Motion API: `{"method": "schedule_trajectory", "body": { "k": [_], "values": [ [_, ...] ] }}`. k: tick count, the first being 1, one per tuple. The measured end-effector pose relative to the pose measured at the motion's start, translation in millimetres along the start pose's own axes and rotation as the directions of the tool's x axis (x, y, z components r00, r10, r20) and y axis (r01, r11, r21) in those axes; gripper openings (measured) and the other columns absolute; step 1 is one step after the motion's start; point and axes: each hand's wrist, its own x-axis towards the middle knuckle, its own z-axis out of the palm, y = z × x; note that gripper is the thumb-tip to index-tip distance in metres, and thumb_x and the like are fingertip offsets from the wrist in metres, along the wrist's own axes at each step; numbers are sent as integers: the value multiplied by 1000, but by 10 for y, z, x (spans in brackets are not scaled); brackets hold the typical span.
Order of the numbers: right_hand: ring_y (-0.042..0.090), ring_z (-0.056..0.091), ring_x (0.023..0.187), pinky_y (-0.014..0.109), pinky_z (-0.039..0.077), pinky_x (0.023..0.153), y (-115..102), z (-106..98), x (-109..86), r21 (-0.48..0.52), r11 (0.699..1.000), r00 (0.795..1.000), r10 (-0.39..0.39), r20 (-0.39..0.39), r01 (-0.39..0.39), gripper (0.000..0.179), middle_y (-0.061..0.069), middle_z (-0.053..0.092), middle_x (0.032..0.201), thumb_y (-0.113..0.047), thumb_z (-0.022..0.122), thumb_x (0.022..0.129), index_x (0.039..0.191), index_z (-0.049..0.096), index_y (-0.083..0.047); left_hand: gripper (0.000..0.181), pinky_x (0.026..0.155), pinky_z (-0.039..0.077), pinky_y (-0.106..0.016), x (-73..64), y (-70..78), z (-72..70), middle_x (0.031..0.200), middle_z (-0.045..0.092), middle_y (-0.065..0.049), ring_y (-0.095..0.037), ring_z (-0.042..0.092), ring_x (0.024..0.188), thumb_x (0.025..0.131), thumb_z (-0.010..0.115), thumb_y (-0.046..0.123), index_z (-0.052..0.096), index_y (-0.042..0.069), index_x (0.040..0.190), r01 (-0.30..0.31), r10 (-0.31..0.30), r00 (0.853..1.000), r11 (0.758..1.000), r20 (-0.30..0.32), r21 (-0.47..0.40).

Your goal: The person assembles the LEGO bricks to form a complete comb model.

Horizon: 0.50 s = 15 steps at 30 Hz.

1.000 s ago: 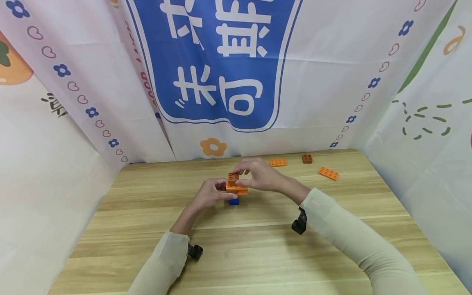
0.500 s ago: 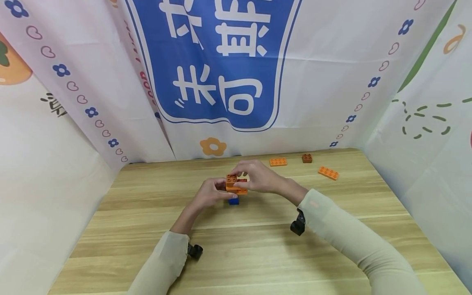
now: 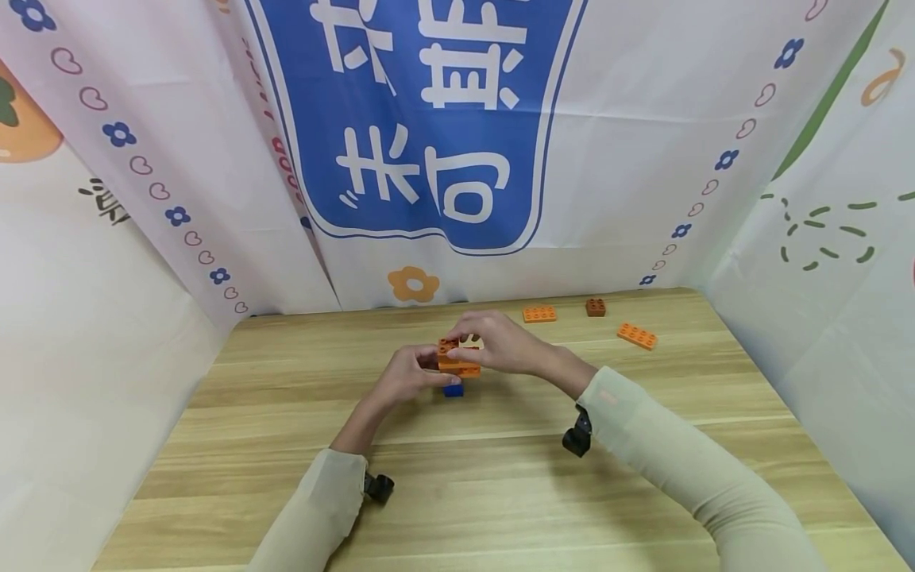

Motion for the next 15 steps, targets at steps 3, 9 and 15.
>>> {"method": "schedule_trajectory", "body": {
  "k": [3, 9, 15],
  "values": [
    [27, 73, 100, 45, 61, 85, -6, -4, 9, -6, 1000, 1000, -7, -4, 7, 23, 2, 76, 111, -22, 79, 98, 117, 80, -9, 30, 81, 59, -32, -2, 1, 1, 101, 79, -3, -16, 73, 88, 86, 91, 21, 80, 8, 111, -4, 4, 1000, 1000, -1, 1],
    [30, 74, 96, 49, 62, 83, -42, -24, 36, 6, 1000, 1000, -9, -1, 9, 19, 5, 76, 107, -17, 81, 96, 112, 81, -6, 29, 81, 59, -32, 5, -21, 3, 101, 80, -2, -15, 72, 89, 87, 91, 22, 80, 9, 110, -9, 9, 1000, 1000, -3, 1],
    [31, 73, 97, 50, 61, 84, -87, -35, 50, -1, 1000, 1000, 21, 16, -21, 17, 4, 77, 106, -16, 81, 96, 111, 81, -7, 30, 83, 59, -33, 5, -20, 5, 102, 80, -1, -16, 73, 90, 86, 91, 22, 80, 10, 111, 2, -2, 1000, 1000, -6, -4]
  ]
}}
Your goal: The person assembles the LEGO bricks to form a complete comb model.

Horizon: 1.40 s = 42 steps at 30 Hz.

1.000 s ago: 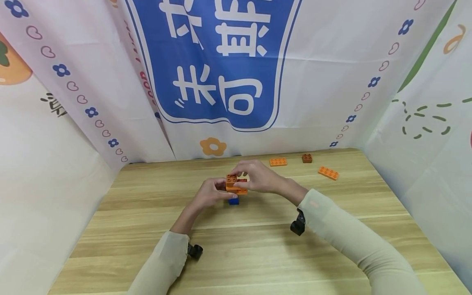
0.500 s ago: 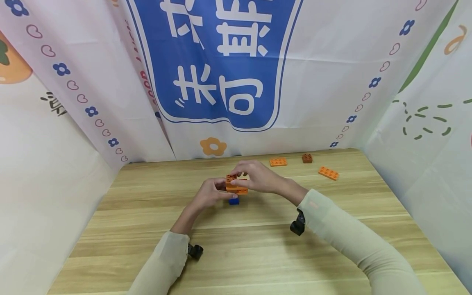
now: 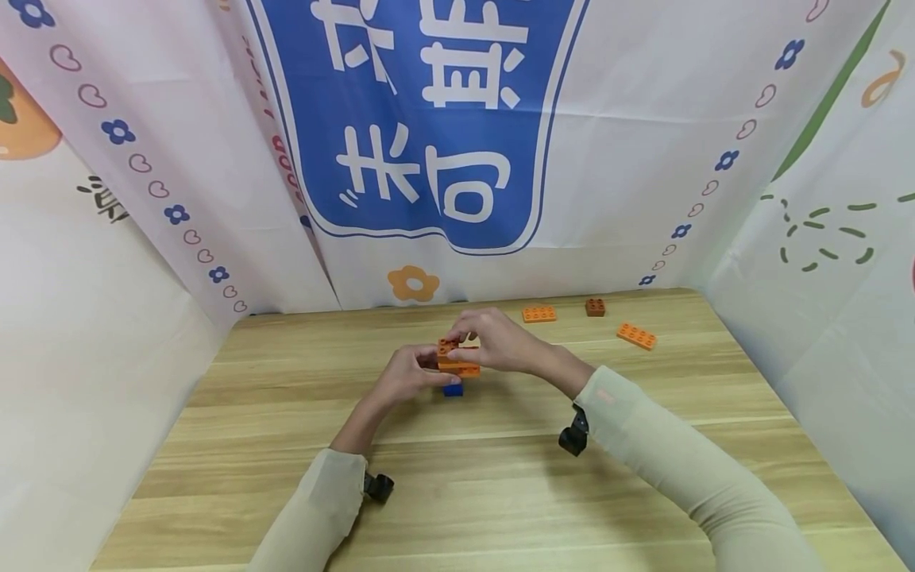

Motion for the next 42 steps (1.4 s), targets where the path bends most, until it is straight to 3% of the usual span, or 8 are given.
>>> {"method": "schedule_trajectory", "body": {
  "k": [7, 13, 27, 36, 42],
  "values": [
    [22, 73, 97, 40, 60, 84, -26, 2, 10, -34, 999, 1000, 26, -6, -26, 19, 1, 77, 106, -18, 83, 94, 111, 82, -8, 30, 84, 60, -33, 0, -5, 6, 102, 80, -1, -15, 73, 91, 85, 92, 21, 81, 11, 111, 9, -9, 1000, 1000, -6, -9],
    [23, 73, 97, 34, 59, 83, -24, 8, 15, -38, 998, 999, 49, -1, -49, 20, 0, 76, 106, -18, 83, 94, 111, 83, -9, 29, 85, 60, -34, 2, -8, 6, 102, 80, 0, -15, 74, 91, 86, 92, 21, 81, 11, 110, -2, 2, 1000, 1000, -2, -13],
    [20, 69, 91, 49, 59, 78, -63, -2, 42, -30, 997, 997, 71, 10, -71, 17, 0, 76, 104, -16, 83, 94, 109, 83, -9, 29, 86, 60, -35, 5, 5, -12, 104, 80, 0, -15, 74, 93, 86, 91, 23, 81, 12, 111, 3, -3, 1000, 1000, 6, -18],
    [17, 71, 96, 44, 61, 84, -34, 10, 35, -33, 996, 996, 84, 10, -83, 19, -1, 76, 106, -17, 83, 94, 112, 82, -10, 27, 86, 59, -36, 9, -25, -3, 102, 80, 1, -15, 74, 92, 86, 92, 23, 81, 13, 109, 6, -6, 1000, 1000, -3, -14],
    [17, 71, 99, 45, 60, 87, 5, -7, 10, 26, 997, 998, 68, 13, -68, 19, 0, 77, 107, -19, 80, 97, 114, 82, -10, 28, 85, 59, -34, 10, -25, -7, 102, 80, 1, -15, 74, 91, 86, 92, 23, 81, 13, 110, 2, -2, 1000, 1000, 4, -11]
  ]
}}
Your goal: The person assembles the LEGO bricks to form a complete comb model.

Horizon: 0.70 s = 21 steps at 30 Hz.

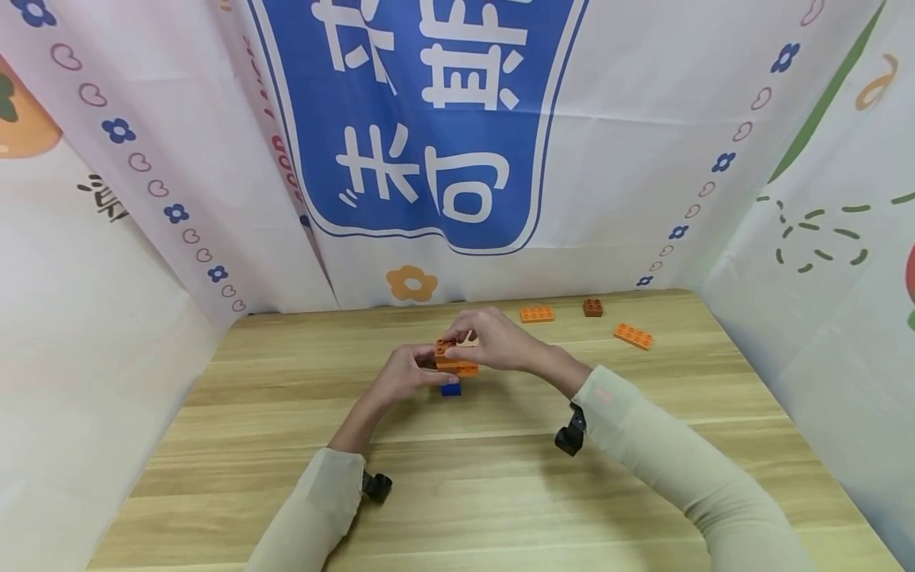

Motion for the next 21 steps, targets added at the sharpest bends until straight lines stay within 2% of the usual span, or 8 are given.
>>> {"method": "schedule_trajectory", "body": {
  "k": [5, 10, 16, 21],
  "values": [
    [17, 72, 101, 42, 60, 88, 73, -58, -27, 32, 999, 999, 3, -53, -2, 19, 4, 78, 110, -20, 79, 98, 113, 81, -9, 31, 83, 59, -33, -3, 7, 8, 101, 80, 0, -14, 73, 89, 86, 92, 25, 80, 12, 111, 10, -10, 1000, 1000, -6, 7],
    [20, 72, 99, 42, 61, 87, 163, -125, -76, 3, 1000, 995, 12, -101, -11, 20, 9, 78, 110, -19, 79, 98, 114, 80, -6, 32, 82, 59, -34, -8, 9, 7, 101, 79, -1, -15, 73, 89, 86, 92, 25, 79, 10, 111, 10, -10, 1000, 1000, -9, 7],
    [19, 71, 95, 43, 61, 87, 291, -220, -134, -36, 999, 992, 27, -120, -31, 26, 9, 78, 107, -18, 79, 98, 118, 79, -3, 34, 84, 58, -35, -3, 18, 9, 100, 78, 0, -18, 71, 90, 83, 94, 26, 79, 11, 110, 27, -27, 999, 1000, -18, 9],
    [24, 72, 97, 50, 61, 85, 457, -291, -194, -64, 997, 991, 44, -127, -53, 26, 14, 77, 111, -16, 78, 98, 119, 78, 0, 34, 85, 58, -35, -1, 16, 12, 100, 78, 0, -18, 71, 92, 83, 94, 25, 80, 11, 110, 32, -32, 999, 999, -17, -2]
  ]
}}
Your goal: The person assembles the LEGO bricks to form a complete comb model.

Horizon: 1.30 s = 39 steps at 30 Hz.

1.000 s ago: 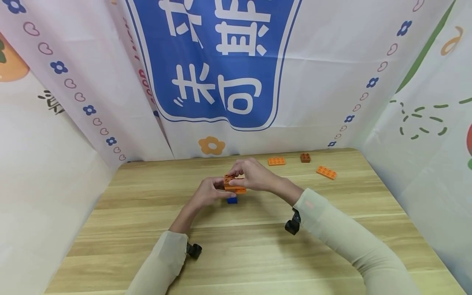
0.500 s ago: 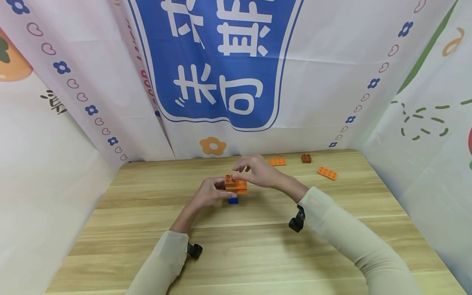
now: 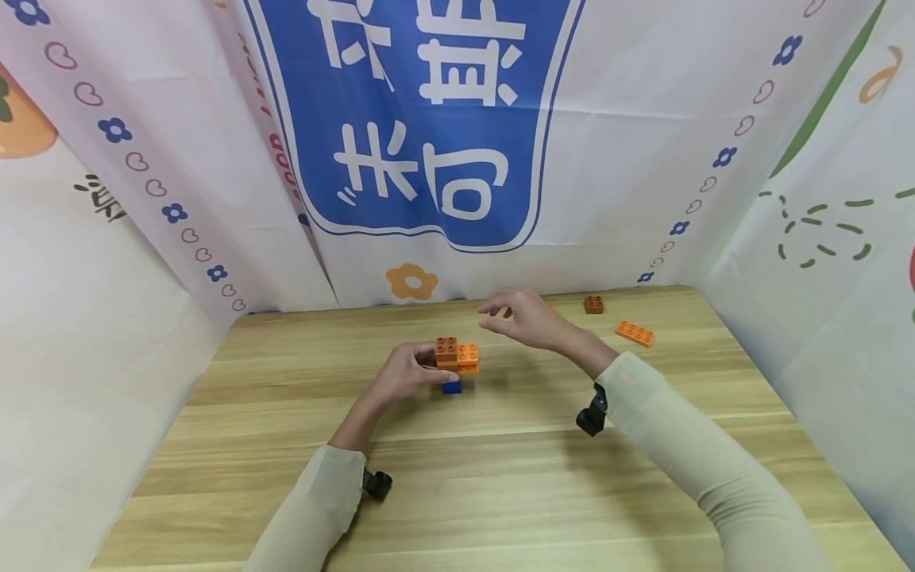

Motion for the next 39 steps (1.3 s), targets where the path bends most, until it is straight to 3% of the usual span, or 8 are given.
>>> {"method": "schedule_trajectory", "body": {
  "k": [11, 20, 25, 39],
  "values": [
    [36, 70, 108, 56, 58, 92, 274, -135, -105, -42, 996, 997, 78, 27, -76, 33, 21, 73, 120, -14, 80, 96, 123, 75, 3, 35, 83, 57, -34, -38, 10, -3, 101, 77, 0, -18, 69, 90, 84, 93, 25, 79, 11, 112, 13, -13, 1000, 1000, -2, -14],
    [42, 64, 126, 58, 51, 105, 496, -162, -195, -138, 979, 986, 156, 55, -147, 38, 22, 71, 130, -21, 81, 96, 126, 75, 1, 38, 82, 57, -32, -30, -13, -1, 103, 77, -1, -18, 69, 91, 84, 93, 23, 78, 9, 116, 7, -7, 1000, 1000, 8, -17],
    [43, 65, 125, 59, 52, 104, 629, -182, -241, -147, 973, 982, 183, 45, -175, 38, 23, 72, 129, -17, 83, 94, 126, 75, 1, 38, 82, 57, -32, -27, -3, -3, 103, 77, -2, -18, 69, 91, 84, 93, 23, 78, 9, 116, 2, -2, 1000, 1000, 3, -14],
    [48, 56, 134, 64, 44, 111, 884, -165, -375, -198, 936, 950, 307, 62, -290, 48, 28, 62, 143, -18, 81, 95, 137, 68, 3, 37, 80, 57, -31, -20, -17, -10, 102, 78, -3, -17, 69, 89, 84, 93, 23, 79, 7, 115, -10, 10, 1000, 1000, 6, -13]
  ]
}}
